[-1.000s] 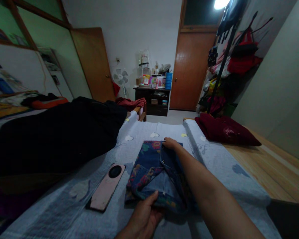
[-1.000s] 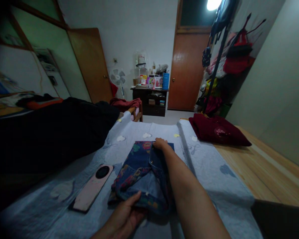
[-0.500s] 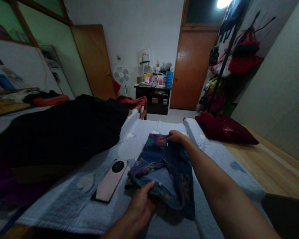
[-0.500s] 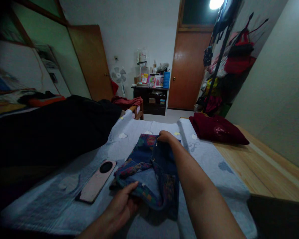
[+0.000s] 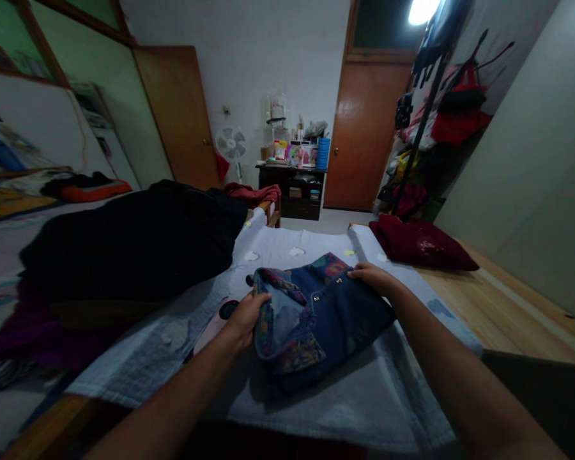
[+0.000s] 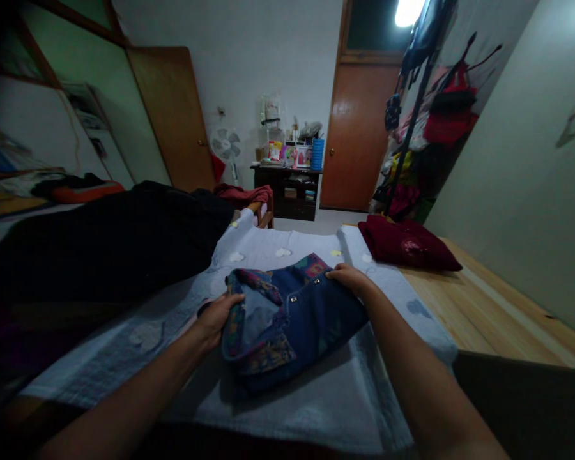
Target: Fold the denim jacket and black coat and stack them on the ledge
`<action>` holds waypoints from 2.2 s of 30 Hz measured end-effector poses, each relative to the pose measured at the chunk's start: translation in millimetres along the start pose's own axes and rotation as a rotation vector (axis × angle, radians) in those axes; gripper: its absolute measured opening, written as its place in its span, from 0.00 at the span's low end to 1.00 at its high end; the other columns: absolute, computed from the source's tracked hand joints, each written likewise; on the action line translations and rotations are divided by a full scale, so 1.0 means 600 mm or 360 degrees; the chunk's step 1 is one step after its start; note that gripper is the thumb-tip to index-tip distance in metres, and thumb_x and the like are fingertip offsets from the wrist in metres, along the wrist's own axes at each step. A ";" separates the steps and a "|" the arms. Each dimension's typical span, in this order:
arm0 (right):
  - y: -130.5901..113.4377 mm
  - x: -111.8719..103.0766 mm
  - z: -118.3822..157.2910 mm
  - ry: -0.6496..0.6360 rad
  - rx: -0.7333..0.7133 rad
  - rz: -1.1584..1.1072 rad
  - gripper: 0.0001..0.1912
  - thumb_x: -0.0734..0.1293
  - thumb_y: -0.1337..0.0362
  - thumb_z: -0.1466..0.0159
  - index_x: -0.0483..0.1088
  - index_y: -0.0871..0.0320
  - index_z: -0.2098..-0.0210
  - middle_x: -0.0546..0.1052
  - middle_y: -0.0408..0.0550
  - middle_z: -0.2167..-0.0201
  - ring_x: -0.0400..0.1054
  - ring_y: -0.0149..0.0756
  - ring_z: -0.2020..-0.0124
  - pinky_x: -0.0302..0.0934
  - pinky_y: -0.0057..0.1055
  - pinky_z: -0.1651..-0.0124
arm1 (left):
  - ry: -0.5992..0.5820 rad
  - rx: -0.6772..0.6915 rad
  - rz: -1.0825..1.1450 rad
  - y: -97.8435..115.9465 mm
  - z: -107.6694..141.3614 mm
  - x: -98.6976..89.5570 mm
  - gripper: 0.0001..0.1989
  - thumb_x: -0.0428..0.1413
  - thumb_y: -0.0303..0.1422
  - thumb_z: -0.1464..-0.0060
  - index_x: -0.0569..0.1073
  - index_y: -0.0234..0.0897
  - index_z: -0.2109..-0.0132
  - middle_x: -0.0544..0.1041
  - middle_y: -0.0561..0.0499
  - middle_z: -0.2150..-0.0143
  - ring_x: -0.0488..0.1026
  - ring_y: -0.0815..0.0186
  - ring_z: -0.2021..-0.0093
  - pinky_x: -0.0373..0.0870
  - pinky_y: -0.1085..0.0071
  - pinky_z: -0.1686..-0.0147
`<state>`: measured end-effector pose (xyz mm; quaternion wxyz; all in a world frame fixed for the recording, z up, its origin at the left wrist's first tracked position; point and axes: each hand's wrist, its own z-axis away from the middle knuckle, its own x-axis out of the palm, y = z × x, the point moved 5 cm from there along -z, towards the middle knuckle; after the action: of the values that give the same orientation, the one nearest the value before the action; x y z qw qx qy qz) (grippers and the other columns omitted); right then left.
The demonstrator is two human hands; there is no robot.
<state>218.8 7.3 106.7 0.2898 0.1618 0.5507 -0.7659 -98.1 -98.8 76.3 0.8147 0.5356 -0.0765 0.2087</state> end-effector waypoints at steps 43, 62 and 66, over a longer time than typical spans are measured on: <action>0.023 0.163 0.203 0.0649 -0.0838 0.0576 0.22 0.56 0.60 0.35 0.65 0.58 0.43 0.66 0.55 0.42 0.55 0.46 0.38 0.48 0.47 0.36 | -0.0619 0.1486 -0.2709 -0.033 -0.177 0.187 0.21 0.43 0.36 0.37 0.65 0.38 0.40 0.59 0.45 0.33 0.51 0.56 0.33 0.46 0.55 0.36; 0.035 0.242 0.156 0.0241 -0.0678 0.0983 0.31 0.59 0.52 0.36 0.55 0.53 0.35 0.53 0.48 0.32 0.43 0.46 0.32 0.36 0.48 0.34 | 0.0250 0.0781 -0.2356 0.067 -0.222 0.038 0.22 0.50 0.31 0.46 0.67 0.34 0.44 0.71 0.35 0.44 0.67 0.50 0.42 0.61 0.55 0.46; 0.036 0.242 0.157 0.0250 -0.0681 0.0983 0.31 0.59 0.52 0.36 0.55 0.53 0.35 0.54 0.49 0.33 0.44 0.46 0.32 0.37 0.47 0.34 | 0.0071 0.0520 -0.2265 0.084 -0.239 -0.008 0.19 0.56 0.32 0.53 0.72 0.35 0.52 0.79 0.42 0.58 0.77 0.56 0.58 0.70 0.68 0.62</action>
<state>125.7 -124.6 40.2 0.4910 0.3140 0.6440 -0.4956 -137.9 46.5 57.4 0.6640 0.5661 0.3388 -0.3519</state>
